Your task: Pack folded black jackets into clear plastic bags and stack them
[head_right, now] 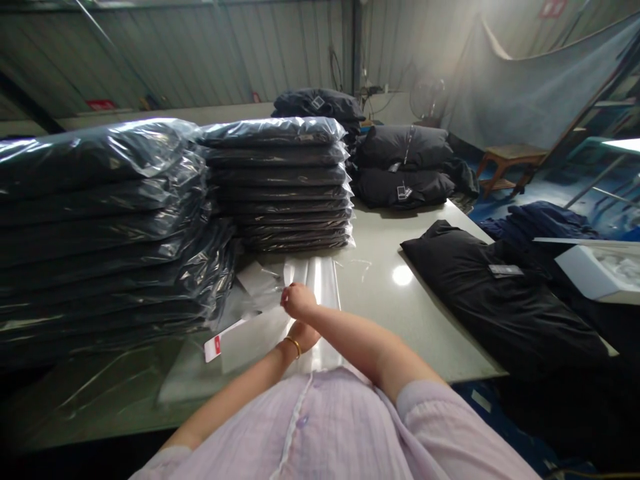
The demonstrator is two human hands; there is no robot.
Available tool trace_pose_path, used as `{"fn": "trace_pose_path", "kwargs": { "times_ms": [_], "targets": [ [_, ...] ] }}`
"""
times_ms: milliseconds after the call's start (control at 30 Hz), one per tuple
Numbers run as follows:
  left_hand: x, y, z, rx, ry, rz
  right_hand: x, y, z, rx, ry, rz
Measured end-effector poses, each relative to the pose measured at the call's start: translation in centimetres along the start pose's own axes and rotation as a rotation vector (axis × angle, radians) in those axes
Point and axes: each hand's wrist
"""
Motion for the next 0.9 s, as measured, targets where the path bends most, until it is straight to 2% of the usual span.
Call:
{"fn": "trace_pose_path", "kwargs": {
  "times_ms": [100, 167, 233, 333, 433, 533, 600, 667, 733, 800, 833, 900],
  "targets": [
    [-0.6, 0.5, -0.3, 0.056, -0.001, 0.066, 0.0, -0.6, -3.6, 0.224, -0.032, -0.034],
    [-1.0, 0.8, -0.8, 0.138, 0.008, 0.105, -0.1, -0.4, -7.1, 0.419, -0.1, -0.034],
    [-1.3, 1.2, -1.3, 0.243, 0.033, 0.107, 0.0, 0.5, -10.8, 0.516, -0.108, -0.034],
    [-1.9, 1.8, -2.1, 0.412, 0.086, 0.019, 0.9, 3.0, -15.2, 0.627, -0.123, -0.014],
    [-2.7, 2.4, -2.1, 0.469, 0.055, -0.194, 2.0, 5.4, -17.6, 0.727, -0.152, -0.015],
    [-3.6, 2.7, -0.7, 0.347, -0.033, -0.451, 2.5, 6.3, -18.1, 0.738, -0.216, -0.037],
    [-4.1, 2.5, 1.0, 0.244, -0.064, -0.534, 2.3, 6.0, -17.3, 0.684, -0.267, -0.078],
    [-4.3, 2.2, 2.8, 0.171, -0.075, -0.505, 1.9, 5.4, -15.7, 0.519, -0.334, -0.148],
    [-4.2, 1.8, 4.3, 0.128, -0.08, -0.406, 1.7, 4.9, -13.6, 0.269, -0.348, -0.213],
    [-3.9, 1.6, 5.3, 0.098, -0.087, -0.289, 1.7, 4.4, -11.6, 0.09, -0.242, -0.223],
    [-3.8, 1.6, 5.6, 0.078, -0.095, -0.242, 1.8, 4.2, -10.9, 0.072, -0.161, -0.204],
    [-3.7, 1.5, 6.0, 0.032, -0.123, -0.177, 2.1, 3.6, -10.2, 0.15, -0.058, -0.163]
  ]
}}
Point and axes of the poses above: each hand's wrist, its own y-axis away from the middle knuckle, its own x-axis out of the palm, z = x × y, and after that the axes turned 15 degrees about y, right-handed
